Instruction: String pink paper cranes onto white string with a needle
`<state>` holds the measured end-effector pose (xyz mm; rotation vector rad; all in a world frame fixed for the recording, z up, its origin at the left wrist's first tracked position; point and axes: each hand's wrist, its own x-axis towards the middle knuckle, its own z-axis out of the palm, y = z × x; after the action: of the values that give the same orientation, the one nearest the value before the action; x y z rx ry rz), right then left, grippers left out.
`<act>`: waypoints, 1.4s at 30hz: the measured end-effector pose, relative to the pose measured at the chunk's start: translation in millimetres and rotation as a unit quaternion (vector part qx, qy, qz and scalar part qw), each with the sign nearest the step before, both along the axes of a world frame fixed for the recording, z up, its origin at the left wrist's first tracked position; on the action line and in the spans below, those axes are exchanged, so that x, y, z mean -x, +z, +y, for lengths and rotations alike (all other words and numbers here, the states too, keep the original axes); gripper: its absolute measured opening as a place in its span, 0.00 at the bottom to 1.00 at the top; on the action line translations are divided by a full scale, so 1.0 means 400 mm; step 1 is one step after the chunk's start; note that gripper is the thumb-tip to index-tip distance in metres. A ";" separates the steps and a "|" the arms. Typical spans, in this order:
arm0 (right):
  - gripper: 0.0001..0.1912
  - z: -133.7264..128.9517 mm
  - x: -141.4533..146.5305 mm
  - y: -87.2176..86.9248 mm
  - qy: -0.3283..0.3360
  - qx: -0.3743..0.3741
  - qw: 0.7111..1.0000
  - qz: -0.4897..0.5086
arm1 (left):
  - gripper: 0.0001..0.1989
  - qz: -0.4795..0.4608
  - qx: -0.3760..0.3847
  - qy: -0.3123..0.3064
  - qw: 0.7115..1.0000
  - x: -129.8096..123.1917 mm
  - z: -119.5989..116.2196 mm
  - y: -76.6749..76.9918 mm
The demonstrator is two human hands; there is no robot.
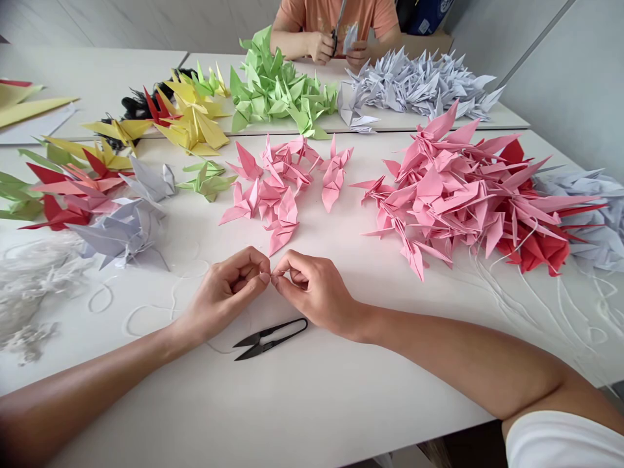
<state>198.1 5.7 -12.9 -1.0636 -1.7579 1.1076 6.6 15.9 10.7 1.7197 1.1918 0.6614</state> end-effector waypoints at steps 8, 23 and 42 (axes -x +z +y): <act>0.08 0.001 -0.001 0.006 0.005 -0.004 1.000 0.009 | 0.05 0.004 0.000 0.009 1.000 0.001 0.002 -0.005; 0.03 -0.002 0.001 -0.006 -0.025 -0.022 0.999 -0.033 | 0.07 -0.030 0.020 0.023 0.999 0.001 0.005 -0.010; 0.04 -0.002 -0.006 0.004 -0.026 0.036 0.999 0.015 | 0.08 -0.031 0.004 0.041 0.999 0.002 0.004 -0.015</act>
<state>200.7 5.0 -11.1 -1.1246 -1.6686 1.1570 5.7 17.4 4.8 1.6388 1.2251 0.7520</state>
